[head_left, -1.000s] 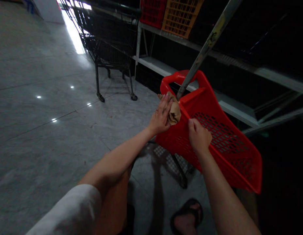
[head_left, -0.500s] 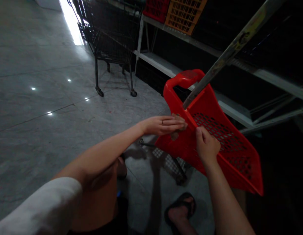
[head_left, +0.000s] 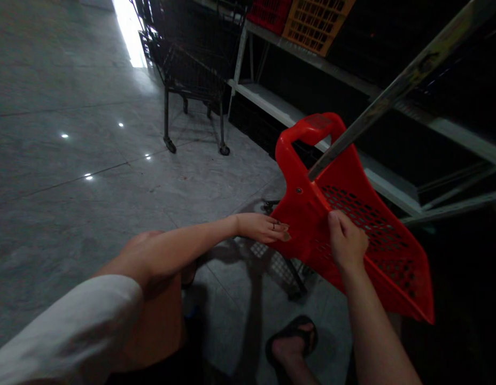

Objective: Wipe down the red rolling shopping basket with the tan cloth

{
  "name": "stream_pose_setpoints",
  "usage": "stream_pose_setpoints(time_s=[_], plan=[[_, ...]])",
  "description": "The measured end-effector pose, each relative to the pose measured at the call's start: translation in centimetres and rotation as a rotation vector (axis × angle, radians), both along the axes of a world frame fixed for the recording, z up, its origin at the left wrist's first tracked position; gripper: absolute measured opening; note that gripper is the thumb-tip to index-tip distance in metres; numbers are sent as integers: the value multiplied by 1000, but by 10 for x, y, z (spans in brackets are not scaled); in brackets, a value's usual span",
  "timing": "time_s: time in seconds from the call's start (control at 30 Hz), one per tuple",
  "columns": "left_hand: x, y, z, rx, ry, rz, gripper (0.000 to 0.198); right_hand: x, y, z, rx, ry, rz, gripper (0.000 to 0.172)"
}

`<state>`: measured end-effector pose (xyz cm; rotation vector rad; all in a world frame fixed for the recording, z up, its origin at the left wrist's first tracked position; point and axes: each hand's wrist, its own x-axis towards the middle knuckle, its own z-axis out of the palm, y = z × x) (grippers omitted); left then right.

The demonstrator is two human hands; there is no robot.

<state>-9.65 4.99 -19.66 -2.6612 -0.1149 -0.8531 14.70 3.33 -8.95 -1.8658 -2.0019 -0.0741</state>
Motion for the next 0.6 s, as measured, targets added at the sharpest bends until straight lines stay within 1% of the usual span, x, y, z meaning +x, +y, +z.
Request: stream_pose_setpoints(time_s=[0.07, 0.1, 0.17, 0.2, 0.23, 0.27, 0.3, 0.33, 0.4, 0.47, 0.53, 0.6], plan=[[-14, 4, 18, 93, -41, 84, 22, 0, 0, -1, 14, 14, 2, 53], [-21, 7, 29, 99, -100, 159, 23, 0, 0, -1, 13, 16, 2, 53], [-33, 11, 48, 19, -322, 361, 24, -2, 0, -1, 1, 14, 0, 54], [-35, 12, 53, -41, -460, 462, 24, -2, 0, 0, -6, 14, -1, 54], [-35, 12, 55, -96, -574, 539, 24, -2, 0, 0, -13, 15, -2, 55], [-33, 12, 52, -133, -639, 574, 24, -3, -1, 1, -17, 16, -4, 55], [-28, 10, 46, -155, -627, 562, 24, -2, -1, 2, -19, 20, -7, 56], [-23, 7, 36, -162, -550, 513, 23, -2, -1, 2, -20, 27, -7, 56], [-10, -1, 9, -165, -326, 373, 22, -1, 0, 3, -21, 48, 0, 58], [-2, -12, -21, -221, -112, 268, 21, -1, 0, 4, -27, 77, 14, 59], [-1, -21, -47, -325, 62, 240, 18, -2, -1, 5, -27, 99, 17, 61], [-5, -26, -65, -419, 187, 255, 17, -3, -1, 6, -27, 103, 15, 63]])
